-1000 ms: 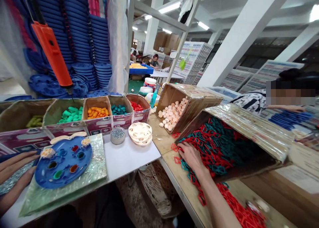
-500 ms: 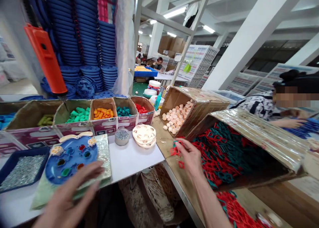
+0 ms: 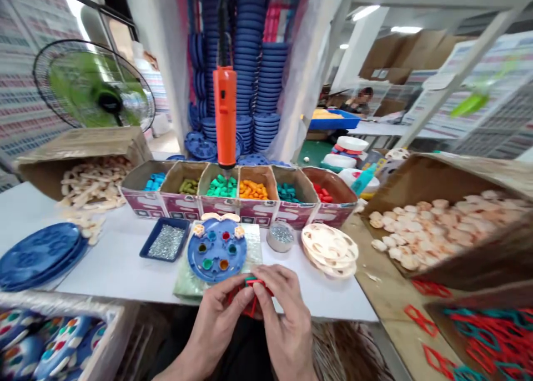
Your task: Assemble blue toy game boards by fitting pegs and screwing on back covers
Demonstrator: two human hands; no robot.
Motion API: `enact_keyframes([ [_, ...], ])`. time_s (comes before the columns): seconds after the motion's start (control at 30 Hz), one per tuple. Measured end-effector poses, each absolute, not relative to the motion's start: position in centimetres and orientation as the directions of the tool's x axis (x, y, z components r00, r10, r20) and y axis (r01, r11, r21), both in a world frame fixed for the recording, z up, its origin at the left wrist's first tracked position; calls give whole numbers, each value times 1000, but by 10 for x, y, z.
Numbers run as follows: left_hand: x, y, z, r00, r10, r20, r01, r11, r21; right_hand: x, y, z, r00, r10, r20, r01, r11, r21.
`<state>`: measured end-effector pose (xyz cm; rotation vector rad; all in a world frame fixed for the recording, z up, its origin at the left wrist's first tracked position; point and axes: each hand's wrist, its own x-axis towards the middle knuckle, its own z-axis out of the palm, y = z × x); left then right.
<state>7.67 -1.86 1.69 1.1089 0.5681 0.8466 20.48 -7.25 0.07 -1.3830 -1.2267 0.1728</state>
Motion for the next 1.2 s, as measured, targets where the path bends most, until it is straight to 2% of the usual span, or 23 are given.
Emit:
enact_keyframes([
  [0.07, 64, -20, 12, 557, 829, -40, -301, 247, 921, 202, -69, 6, 346, 718, 604, 591, 333, -734],
  [0.2, 33, -17, 10, 546, 824, -152, -223, 318, 922, 197, -64, 17, 109, 850, 516, 512, 397, -762],
  [0.27, 18, -13, 11, 545, 818, -183, -171, 322, 931, 194, -60, 22, -29, 863, 505, 528, 442, -725],
  [0.33, 6, -9, 12, 525, 828, -198, -149, 318, 936, 190, -55, 26, -97, 860, 501, 547, 466, -695],
  [0.43, -4, -1, 14, 451, 868, -207, -151, 302, 941, 181, -44, 31, -60, 867, 494, 556, 440, -705],
  [0.57, -10, 14, 18, 351, 918, -183, -133, 242, 961, 170, -30, 32, -6, 796, 605, 641, 467, -609],
  [0.7, -20, 26, 17, 237, 962, -138, -165, 180, 970, 171, -20, 22, 199, 827, 526, 600, 322, -732],
  [1.07, -34, 25, 13, 274, 936, -222, -293, 301, 908, 170, 3, -8, 271, 798, 538, 713, 209, -670],
  [1.2, -34, 24, 11, 291, 926, -239, -304, 327, 895, 167, 7, -9, 219, 778, 589, 822, 178, -541],
])
